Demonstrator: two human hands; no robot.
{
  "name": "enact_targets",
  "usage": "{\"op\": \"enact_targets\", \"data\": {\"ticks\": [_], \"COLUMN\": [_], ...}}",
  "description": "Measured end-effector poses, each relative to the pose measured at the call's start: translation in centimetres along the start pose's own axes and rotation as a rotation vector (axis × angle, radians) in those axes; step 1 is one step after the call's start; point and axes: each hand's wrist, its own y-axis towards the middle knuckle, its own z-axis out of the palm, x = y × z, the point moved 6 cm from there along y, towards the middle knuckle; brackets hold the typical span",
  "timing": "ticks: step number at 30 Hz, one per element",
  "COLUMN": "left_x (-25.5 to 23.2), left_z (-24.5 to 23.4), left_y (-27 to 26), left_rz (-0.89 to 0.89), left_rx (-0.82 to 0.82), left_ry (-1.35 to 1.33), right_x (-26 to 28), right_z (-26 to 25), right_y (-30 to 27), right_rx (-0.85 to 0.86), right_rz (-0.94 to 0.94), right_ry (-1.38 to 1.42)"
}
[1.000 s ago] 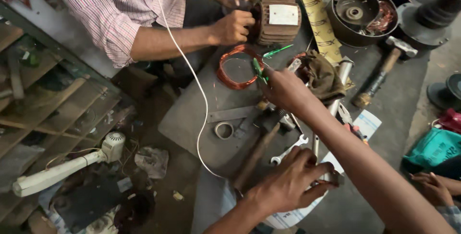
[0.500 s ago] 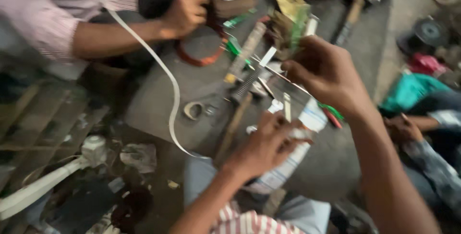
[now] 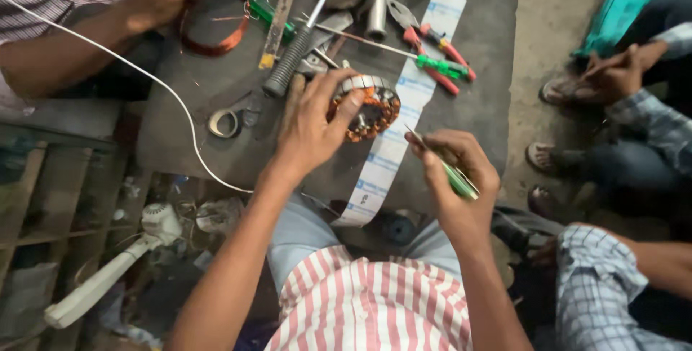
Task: The person winds copper wire around a motor stator by hand, securing the coil with tape and using a screwdriver to adjust the winding. The task involves precise hand movements and tool use to assemble the motor component.
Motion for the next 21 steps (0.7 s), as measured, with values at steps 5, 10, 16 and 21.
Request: {"op": "enact_targets", "data": {"ticks": [5, 10, 16, 21], "left_x": [0.7, 1.9, 2.8, 2.5], "left_z": [0.4, 0.8, 1.2, 1.3], "left_y": [0.2, 0.1, -0.2, -0.2], "left_rz": [-0.012, -0.075, -0.201, -0.115], "left_rx": [-0.011, 0.006, 0.037, 0.026], "left_ry": [-0.07, -0.098, -0.151, -0.207], "right_x": [0.9, 1.7, 2.9, 3.1], "right_z": [0.4, 1.3, 2.4, 3.3], "right_y": [0.7, 1.3, 1.5, 1.9], "right_rx": [-0.074, -0.064, -0.07, -0.098], "right_rz": [-0.121, -0.144, -0.229, -0.245], "right_ry": [-0.161, -0.13, -0.307, -0.3]}}
